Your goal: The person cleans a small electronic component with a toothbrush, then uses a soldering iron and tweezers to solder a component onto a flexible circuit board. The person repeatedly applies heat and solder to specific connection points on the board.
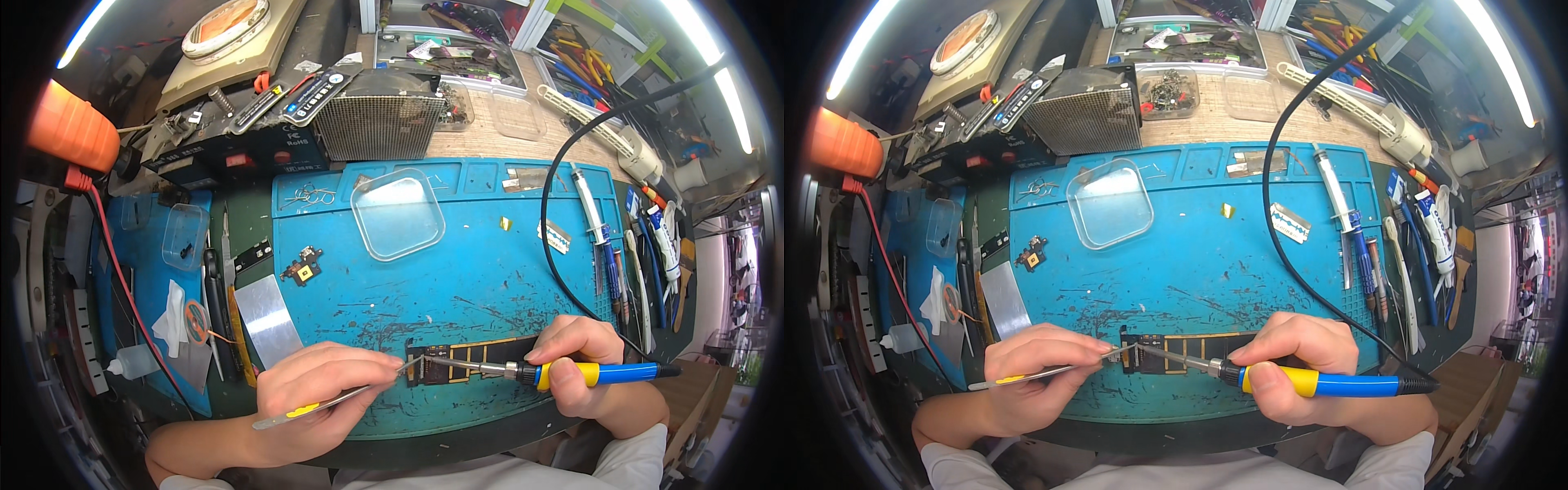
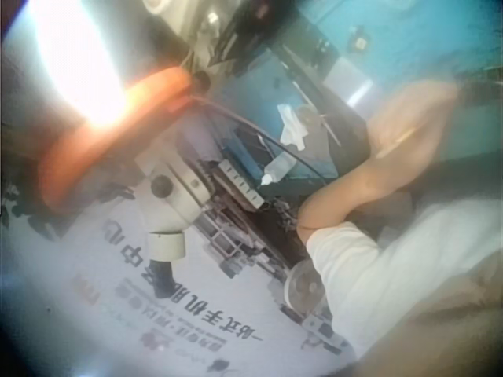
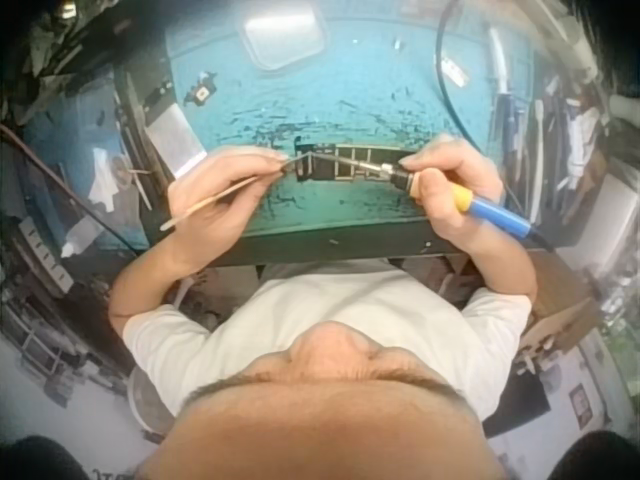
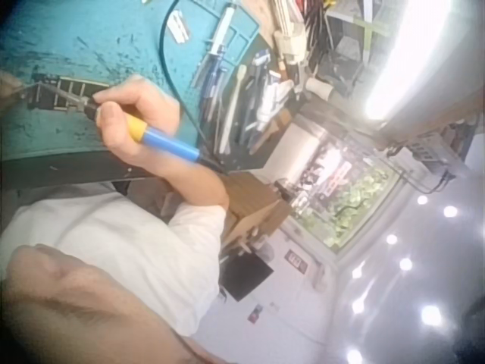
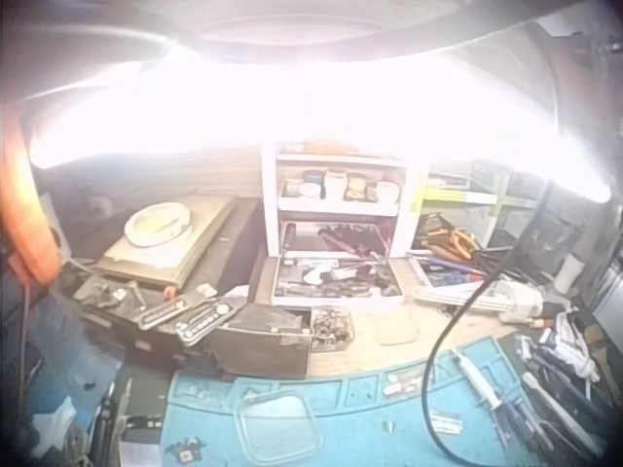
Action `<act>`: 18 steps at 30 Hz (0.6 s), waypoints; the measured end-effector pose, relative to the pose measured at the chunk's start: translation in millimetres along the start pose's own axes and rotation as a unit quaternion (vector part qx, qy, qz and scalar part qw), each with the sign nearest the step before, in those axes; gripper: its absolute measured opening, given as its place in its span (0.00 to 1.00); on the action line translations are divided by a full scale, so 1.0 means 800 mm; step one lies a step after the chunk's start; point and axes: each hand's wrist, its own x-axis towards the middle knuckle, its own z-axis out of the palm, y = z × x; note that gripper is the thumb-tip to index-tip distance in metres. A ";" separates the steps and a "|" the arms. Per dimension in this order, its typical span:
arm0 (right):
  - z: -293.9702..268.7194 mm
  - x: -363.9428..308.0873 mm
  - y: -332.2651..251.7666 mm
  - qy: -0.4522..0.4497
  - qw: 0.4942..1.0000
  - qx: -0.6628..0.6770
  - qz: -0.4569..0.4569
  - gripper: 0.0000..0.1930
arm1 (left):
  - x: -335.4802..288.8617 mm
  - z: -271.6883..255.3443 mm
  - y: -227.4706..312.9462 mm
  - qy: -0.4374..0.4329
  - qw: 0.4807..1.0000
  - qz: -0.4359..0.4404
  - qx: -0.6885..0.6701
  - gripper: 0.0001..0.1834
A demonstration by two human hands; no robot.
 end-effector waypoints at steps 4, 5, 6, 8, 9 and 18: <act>0.001 -0.001 0.001 0.009 1.000 0.002 -0.006 0.07 | 0.000 -0.001 0.002 -0.001 1.000 -0.001 0.002 0.10; 0.003 -0.001 0.002 0.014 1.000 0.005 -0.008 0.07 | 0.001 -0.001 0.002 -0.002 1.000 -0.002 0.000 0.10; 0.003 -0.001 0.002 0.018 1.000 0.008 -0.010 0.07 | 0.002 -0.001 0.002 -0.003 1.000 -0.002 -0.002 0.10; 0.003 0.000 0.001 0.013 1.000 0.003 -0.011 0.07 | 0.001 0.000 0.002 0.001 1.000 -0.005 -0.004 0.10; 0.003 0.001 0.001 0.010 1.000 0.000 -0.012 0.07 | 0.001 0.000 0.002 0.003 1.000 -0.007 -0.004 0.10; 0.002 0.003 0.000 0.001 1.000 -0.006 -0.015 0.07 | 0.001 -0.001 0.002 0.000 1.000 -0.006 0.001 0.10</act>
